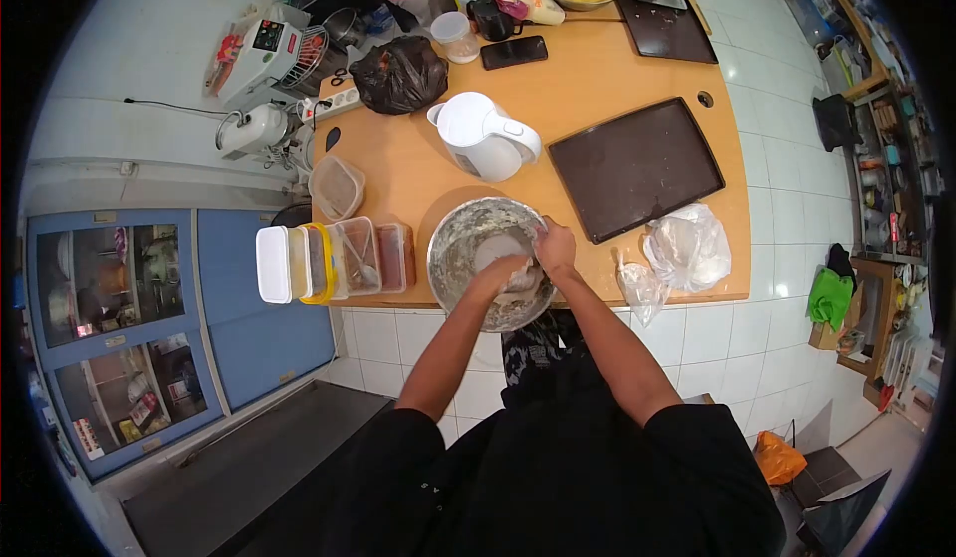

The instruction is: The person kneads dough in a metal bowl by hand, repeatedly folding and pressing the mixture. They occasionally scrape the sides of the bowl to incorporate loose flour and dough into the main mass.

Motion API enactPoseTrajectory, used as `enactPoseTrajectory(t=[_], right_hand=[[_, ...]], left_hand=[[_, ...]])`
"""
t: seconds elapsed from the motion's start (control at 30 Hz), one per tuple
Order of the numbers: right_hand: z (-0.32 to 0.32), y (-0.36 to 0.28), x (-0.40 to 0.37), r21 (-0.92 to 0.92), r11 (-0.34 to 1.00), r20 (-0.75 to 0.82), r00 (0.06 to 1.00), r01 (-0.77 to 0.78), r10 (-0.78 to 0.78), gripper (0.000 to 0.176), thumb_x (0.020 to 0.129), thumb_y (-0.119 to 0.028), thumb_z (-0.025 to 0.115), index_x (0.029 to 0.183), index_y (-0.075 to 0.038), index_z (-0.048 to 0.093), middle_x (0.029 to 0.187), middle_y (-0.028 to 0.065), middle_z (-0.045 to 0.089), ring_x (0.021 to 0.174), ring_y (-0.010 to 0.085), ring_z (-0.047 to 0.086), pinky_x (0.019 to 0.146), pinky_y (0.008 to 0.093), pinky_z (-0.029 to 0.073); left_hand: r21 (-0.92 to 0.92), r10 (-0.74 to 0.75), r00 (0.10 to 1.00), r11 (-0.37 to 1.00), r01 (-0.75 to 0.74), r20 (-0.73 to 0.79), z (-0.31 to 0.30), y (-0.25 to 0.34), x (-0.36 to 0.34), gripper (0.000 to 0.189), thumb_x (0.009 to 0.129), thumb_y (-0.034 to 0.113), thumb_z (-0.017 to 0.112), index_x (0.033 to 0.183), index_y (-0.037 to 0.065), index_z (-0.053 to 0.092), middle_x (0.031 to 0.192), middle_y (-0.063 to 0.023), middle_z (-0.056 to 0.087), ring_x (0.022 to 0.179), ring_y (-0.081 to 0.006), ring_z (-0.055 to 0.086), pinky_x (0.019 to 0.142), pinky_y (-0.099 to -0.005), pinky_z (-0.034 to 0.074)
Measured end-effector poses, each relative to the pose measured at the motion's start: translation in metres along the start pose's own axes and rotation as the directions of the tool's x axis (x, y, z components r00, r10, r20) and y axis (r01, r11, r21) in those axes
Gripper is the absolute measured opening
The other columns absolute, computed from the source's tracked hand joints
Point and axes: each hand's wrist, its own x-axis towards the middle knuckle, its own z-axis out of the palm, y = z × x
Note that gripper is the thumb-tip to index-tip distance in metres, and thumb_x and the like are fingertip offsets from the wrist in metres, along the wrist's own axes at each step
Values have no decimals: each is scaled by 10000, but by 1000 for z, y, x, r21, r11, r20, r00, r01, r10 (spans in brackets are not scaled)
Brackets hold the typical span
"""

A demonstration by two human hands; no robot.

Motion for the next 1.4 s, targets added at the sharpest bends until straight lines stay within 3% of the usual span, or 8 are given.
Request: enactPoseTrajectory(t=[0.03,0.17,0.3,0.37,0.57,0.73,0.9,1.4], right_hand=[[-1,0,2,-1,1000,15,1000,8,-8,156,868,-152,584,947,-31,641,747,257,629,753,448,619,667,514,480],[-4,3,9,-13,997,90,994,71,-70,159,870,-167,588,956,-44,640,720,244,628,719,444,620,657,504,484],[4,-1,14,66,992,188,975,104,-115,182,888,-185,594,987,-37,631,684,215,631,668,397,641,645,468,496],[12,-7,24,99,994,283,956,50,-77,209,897,-198,605,1011,-24,626,704,201,645,680,354,658,667,434,511],[15,8,-4,572,819,49,996,38,-80,404,899,-338,630,1146,-20,595,1016,233,666,973,344,652,832,393,497],[32,14,-78,519,836,-94,960,-178,263,323,940,-235,570,1162,-1,595,1025,223,665,977,339,649,830,388,491],[3,-4,-51,475,877,-149,976,-68,156,254,946,-118,522,1152,10,598,955,247,663,901,378,657,770,396,496],[-10,-12,-43,229,972,-90,992,-60,83,251,917,-64,537,1156,0,579,872,278,642,841,436,633,698,428,498]], left_hand=[[-166,0,1000,986,3,17,-7,11,-13,345,869,317,527,1102,87,636,1112,-159,653,1066,-310,596,945,-428,396],[311,302,938,887,-342,171,-18,-4,-44,390,851,211,564,1215,71,567,1204,-136,624,1155,-267,552,1051,-481,343],[504,-390,917,811,297,86,-4,19,-24,382,866,184,548,1232,74,546,1327,-164,528,1230,-292,500,1041,-624,299],[723,-147,965,641,259,-216,30,21,-20,349,887,208,524,1212,88,561,1351,-181,493,1240,-310,494,1002,-673,308],[698,58,901,654,291,-430,43,12,1,320,909,211,468,1196,88,539,1296,-164,518,1250,-344,491,995,-680,317],[734,-155,888,511,447,-433,41,34,4,346,911,208,468,1245,197,555,1236,-126,577,1313,-316,427,978,-733,277],[568,-67,886,745,350,-459,45,14,-32,362,921,243,457,1267,248,560,1415,-75,471,1342,-340,379,1026,-734,200],[530,135,826,820,217,-547,4,-89,36,211,840,171,527,1023,140,627,987,-84,648,956,-318,607,783,-490,480]])
